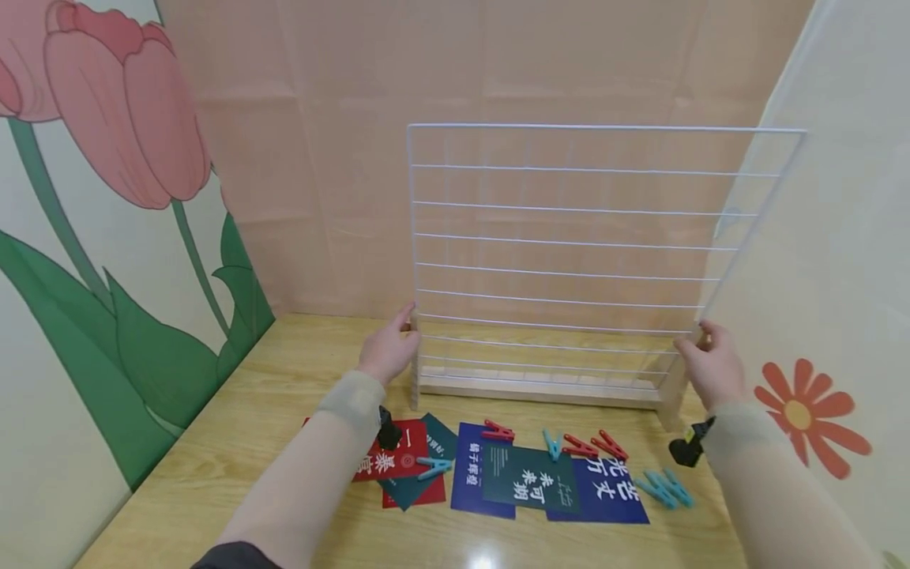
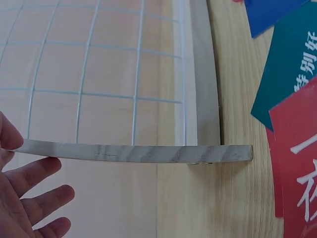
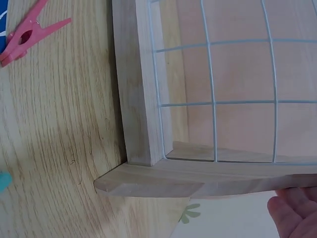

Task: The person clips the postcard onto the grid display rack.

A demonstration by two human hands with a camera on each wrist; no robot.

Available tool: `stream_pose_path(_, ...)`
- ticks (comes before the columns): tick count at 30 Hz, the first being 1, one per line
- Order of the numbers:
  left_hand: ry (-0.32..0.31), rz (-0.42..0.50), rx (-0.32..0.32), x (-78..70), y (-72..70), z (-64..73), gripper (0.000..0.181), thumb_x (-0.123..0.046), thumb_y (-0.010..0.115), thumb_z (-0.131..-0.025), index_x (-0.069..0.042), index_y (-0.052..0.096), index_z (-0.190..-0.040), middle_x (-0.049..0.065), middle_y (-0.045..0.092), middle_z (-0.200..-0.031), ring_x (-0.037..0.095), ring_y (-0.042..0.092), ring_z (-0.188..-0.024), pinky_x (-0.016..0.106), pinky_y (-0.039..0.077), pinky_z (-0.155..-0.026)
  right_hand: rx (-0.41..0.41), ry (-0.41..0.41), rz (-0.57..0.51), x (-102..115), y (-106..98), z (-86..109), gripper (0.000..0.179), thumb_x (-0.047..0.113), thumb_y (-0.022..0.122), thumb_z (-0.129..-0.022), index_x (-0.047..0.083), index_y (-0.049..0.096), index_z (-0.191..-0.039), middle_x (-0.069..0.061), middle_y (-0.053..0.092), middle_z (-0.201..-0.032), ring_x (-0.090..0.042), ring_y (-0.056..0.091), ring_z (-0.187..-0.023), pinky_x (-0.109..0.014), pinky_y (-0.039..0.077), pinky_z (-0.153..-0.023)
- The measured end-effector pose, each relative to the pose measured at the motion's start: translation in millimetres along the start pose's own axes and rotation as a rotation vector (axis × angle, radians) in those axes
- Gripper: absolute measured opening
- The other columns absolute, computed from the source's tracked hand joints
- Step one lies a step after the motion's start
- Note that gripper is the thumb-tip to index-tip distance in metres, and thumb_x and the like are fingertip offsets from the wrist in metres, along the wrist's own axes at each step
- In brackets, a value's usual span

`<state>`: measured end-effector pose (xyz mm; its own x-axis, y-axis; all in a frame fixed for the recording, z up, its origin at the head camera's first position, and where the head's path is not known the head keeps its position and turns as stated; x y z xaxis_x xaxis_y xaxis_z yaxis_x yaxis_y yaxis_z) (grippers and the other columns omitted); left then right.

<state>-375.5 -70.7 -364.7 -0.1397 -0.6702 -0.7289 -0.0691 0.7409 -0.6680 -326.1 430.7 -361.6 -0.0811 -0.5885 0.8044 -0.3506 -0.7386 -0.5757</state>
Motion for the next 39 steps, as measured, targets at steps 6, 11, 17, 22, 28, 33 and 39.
stream_pose_path(6,0.016,-0.027,-0.002,5.3,-6.0,0.1,0.061,-0.029,0.045,-0.093,-0.037,0.027,-0.151,0.004,0.058,-0.133,0.014,0.033,-0.044,0.028,0.032,-0.044,0.004,-0.038,0.039,4,8,5.4,0.082,0.053,0.041,-0.096,0.009,0.002,-0.154,-0.038,0.024,-0.146,-0.055,0.037,-0.123,-0.062,0.041,-0.085)
stream_pose_path(11,0.002,-0.019,-0.010,11.3,-10.3,0.5,0.062,-0.028,0.048,-0.093,-0.037,0.027,-0.151,0.004,0.058,-0.133,0.014,0.035,-0.044,0.028,0.032,-0.044,-0.002,-0.056,0.056,9,14,7.1,0.083,0.052,0.042,-0.096,0.006,0.004,-0.153,-0.038,0.026,-0.145,-0.055,0.037,-0.122,-0.064,0.040,-0.087)
stream_pose_path(17,-0.009,-0.009,-0.031,17.8,-17.4,3.8,0.062,-0.030,0.048,-0.093,-0.037,0.028,-0.151,0.006,0.059,-0.132,0.020,0.051,-0.061,0.031,0.037,-0.053,0.009,-0.058,0.068,16,21,9.7,0.087,0.059,0.040,-0.095,0.006,0.004,-0.153,-0.038,0.026,-0.145,-0.055,0.036,-0.123,-0.066,0.038,-0.089)
stream_pose_path(22,-0.019,0.010,-0.031,24.1,-23.4,6.1,0.060,-0.035,0.045,-0.093,-0.039,0.027,-0.150,0.008,0.057,-0.134,0.027,0.059,-0.083,0.034,0.039,-0.059,-0.006,-0.061,0.103,20,27,12.4,0.089,0.066,0.035,-0.093,0.006,0.008,-0.153,-0.037,0.031,-0.143,-0.055,0.038,-0.121,-0.065,0.037,-0.089)
stream_pose_path(28,-0.029,0.031,-0.037,32.7,-30.4,8.1,0.063,-0.040,0.044,-0.089,-0.040,0.028,-0.149,0.007,0.058,-0.132,0.028,0.057,-0.089,0.034,0.040,-0.061,0.017,-0.075,0.113,27,32,15.1,0.090,0.068,0.033,-0.092,0.006,0.009,-0.153,-0.039,0.031,-0.142,-0.057,0.038,-0.121,-0.066,0.037,-0.089)
stream_pose_path(33,-0.036,0.024,-0.047,37.4,-35.2,9.4,0.062,-0.039,0.043,-0.089,-0.041,0.029,-0.149,0.006,0.058,-0.131,0.027,0.056,-0.077,0.033,0.041,-0.055,0.013,-0.093,0.104,30,35,16.0,0.089,0.067,0.035,-0.093,0.005,0.013,-0.153,-0.039,0.034,-0.140,-0.057,0.039,-0.121,-0.065,0.038,-0.089)
stream_pose_path(39,-0.039,0.033,-0.057,41.9,-40.3,10.2,0.061,-0.041,0.045,-0.088,-0.041,0.031,-0.148,0.005,0.058,-0.131,0.029,0.058,-0.102,0.039,0.046,-0.073,0.026,-0.072,0.057,31,36,16.1,0.090,0.070,0.036,-0.090,0.009,0.016,-0.153,-0.037,0.032,-0.143,-0.056,0.038,-0.122,-0.065,0.039,-0.088)
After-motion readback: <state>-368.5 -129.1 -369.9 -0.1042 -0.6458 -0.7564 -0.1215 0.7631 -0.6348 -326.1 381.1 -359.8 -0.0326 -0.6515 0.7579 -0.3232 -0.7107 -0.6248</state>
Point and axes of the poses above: each hand's wrist, its own z-axis away from the middle knuckle, its own y-axis out of the palm, x = y × z, the point moved 3 cm from there along -z, towards the middle knuckle
